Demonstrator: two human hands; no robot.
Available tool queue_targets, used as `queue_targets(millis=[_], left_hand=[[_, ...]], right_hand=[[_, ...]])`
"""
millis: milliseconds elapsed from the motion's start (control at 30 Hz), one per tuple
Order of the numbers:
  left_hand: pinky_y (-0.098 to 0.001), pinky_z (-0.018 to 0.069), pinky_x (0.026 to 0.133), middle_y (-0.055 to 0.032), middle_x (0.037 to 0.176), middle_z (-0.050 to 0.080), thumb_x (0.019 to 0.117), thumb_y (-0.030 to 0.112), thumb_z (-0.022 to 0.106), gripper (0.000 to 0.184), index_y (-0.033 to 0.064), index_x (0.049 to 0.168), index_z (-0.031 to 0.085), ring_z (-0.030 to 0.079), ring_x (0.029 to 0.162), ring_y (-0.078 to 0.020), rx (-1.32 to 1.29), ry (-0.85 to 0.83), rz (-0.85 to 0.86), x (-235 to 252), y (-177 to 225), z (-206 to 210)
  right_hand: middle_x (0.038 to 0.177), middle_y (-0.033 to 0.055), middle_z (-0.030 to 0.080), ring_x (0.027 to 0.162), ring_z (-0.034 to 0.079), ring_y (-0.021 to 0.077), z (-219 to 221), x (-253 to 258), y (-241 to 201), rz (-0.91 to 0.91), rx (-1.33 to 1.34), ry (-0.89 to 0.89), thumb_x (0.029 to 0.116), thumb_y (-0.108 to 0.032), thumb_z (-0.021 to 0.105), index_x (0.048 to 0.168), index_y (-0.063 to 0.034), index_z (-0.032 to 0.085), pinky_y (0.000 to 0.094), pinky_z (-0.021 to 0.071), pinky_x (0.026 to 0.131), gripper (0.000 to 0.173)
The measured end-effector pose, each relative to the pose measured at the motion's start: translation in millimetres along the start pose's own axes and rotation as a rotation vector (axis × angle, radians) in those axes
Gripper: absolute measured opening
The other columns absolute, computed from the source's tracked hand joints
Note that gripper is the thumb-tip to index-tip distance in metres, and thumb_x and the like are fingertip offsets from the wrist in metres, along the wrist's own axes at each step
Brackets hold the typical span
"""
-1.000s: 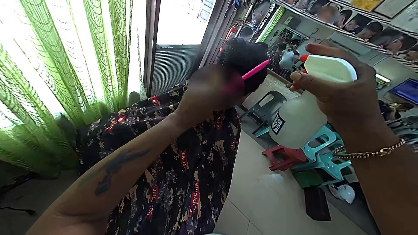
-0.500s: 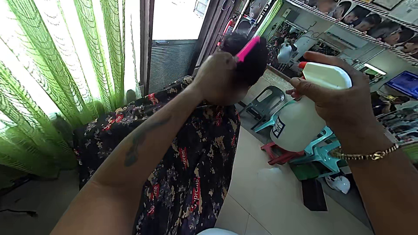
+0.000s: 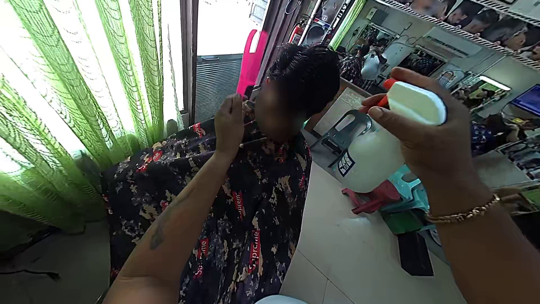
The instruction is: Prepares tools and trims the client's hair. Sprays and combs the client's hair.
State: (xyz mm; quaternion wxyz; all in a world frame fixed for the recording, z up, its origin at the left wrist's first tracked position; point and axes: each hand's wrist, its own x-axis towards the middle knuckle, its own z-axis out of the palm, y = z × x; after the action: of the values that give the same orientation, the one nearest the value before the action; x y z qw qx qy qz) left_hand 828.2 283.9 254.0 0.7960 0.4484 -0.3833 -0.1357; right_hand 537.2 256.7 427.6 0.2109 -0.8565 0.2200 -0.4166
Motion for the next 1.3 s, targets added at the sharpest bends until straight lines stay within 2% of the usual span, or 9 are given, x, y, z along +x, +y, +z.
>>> queue_targets(millis=[133,200,300,400,600,800,1033,1200,1300], left_hand=[[-0.0215,0.0449,0.056,0.0089,0.063,0.048,0.1107,0.024,0.045,0.028,0.0085,0.102,0.066,0.046,0.055,-0.0029,-0.282,-0.123,-0.148,-18,-33,22],[-0.0230,0.0449,0.059,0.0036,0.071,0.054,0.1101,0.022,0.046,0.028,0.0041,0.107,0.068,0.049,0.060,-0.0044,-0.131,-0.155,-0.033,-22,-25,40],[-0.0356,0.0574,0.078,-0.0057,0.091,0.071,0.1093,0.027,0.049,0.032,0.0039,0.113,0.071,0.067,0.081,-0.0117,0.191,-0.238,0.163,-22,-10,61],[-0.0487,0.0581,0.079,-0.0086,0.087,0.073,0.1088,0.030,0.049,0.033,0.0080,0.107,0.074,0.072,0.083,-0.0226,0.451,-0.278,0.360,-19,-4,78],[-0.0469,0.0548,0.079,-0.0107,0.085,0.073,0.1082,0.027,0.049,0.031,0.0084,0.108,0.074,0.072,0.083,-0.0283,0.867,-0.350,0.566,-16,3,103],[-0.0491,0.0555,0.081,-0.0108,0.086,0.071,0.1063,0.026,0.055,0.026,0.0085,0.107,0.073,0.070,0.085,-0.0300,0.966,-0.549,0.603,-48,10,87],[-0.0475,0.0565,0.094,-0.0088,0.109,0.075,0.1101,0.033,0.044,0.039,0.0096,0.123,0.072,0.072,0.103,-0.0221,0.595,-0.714,0.078,-144,-6,22],[-0.0206,0.0510,0.065,0.0012,0.083,0.067,0.1091,0.028,0.049,0.032,0.0075,0.117,0.073,0.056,0.066,-0.0017,0.403,-0.548,-0.076,-203,-9,-9],[-0.0143,0.0493,0.063,0.0045,0.083,0.068,0.1084,0.025,0.051,0.029,0.0073,0.116,0.073,0.056,0.066,0.0033,0.408,-0.430,-0.120,-226,-3,-8]], right_hand=[[0.115,0.0017,0.072,0.100,0.072,0.0150,21,3,10,0.017,-0.021,-0.045,0.0894,-0.017,0.076,0.147,-0.0122,0.052,0.0319,0.0622,0.087,0.062],[0.117,-0.0002,0.070,0.096,0.071,0.0102,29,2,15,0.046,-0.056,-0.022,0.0888,-0.021,0.077,0.147,-0.0151,0.053,0.0272,0.0616,0.083,0.063],[0.123,0.0038,0.068,0.093,0.072,0.0132,34,0,17,0.056,-0.057,-0.010,0.0897,-0.022,0.078,0.148,-0.0131,0.052,0.0301,0.0638,0.080,0.065],[0.124,0.0031,0.067,0.092,0.071,0.0102,31,-4,16,0.027,-0.116,-0.008,0.0911,-0.026,0.076,0.147,-0.0128,0.054,0.0281,0.0632,0.079,0.062],[0.118,-0.0017,0.070,0.097,0.070,0.0070,18,-14,22,0.030,-0.153,0.029,0.0894,-0.032,0.078,0.145,-0.0140,0.055,0.0246,0.0602,0.085,0.063],[0.118,0.0049,0.073,0.105,0.073,0.0211,-6,-9,34,0.072,0.067,0.032,0.0890,-0.017,0.078,0.148,-0.0102,0.049,0.0367,0.0618,0.093,0.067],[0.116,0.0035,0.069,0.097,0.072,0.0171,-30,21,37,0.045,0.150,0.072,0.0854,-0.014,0.079,0.144,-0.0068,0.052,0.0336,0.0642,0.085,0.065],[0.113,0.0005,0.068,0.086,0.071,0.0096,-33,49,45,0.030,0.190,-0.007,0.0844,-0.013,0.080,0.138,-0.0084,0.059,0.0279,0.0648,0.075,0.057],[0.108,0.0006,0.071,0.081,0.071,0.0109,-38,69,56,0.019,0.211,-0.090,0.0823,-0.015,0.082,0.131,-0.0107,0.065,0.0291,0.0643,0.072,0.052]])
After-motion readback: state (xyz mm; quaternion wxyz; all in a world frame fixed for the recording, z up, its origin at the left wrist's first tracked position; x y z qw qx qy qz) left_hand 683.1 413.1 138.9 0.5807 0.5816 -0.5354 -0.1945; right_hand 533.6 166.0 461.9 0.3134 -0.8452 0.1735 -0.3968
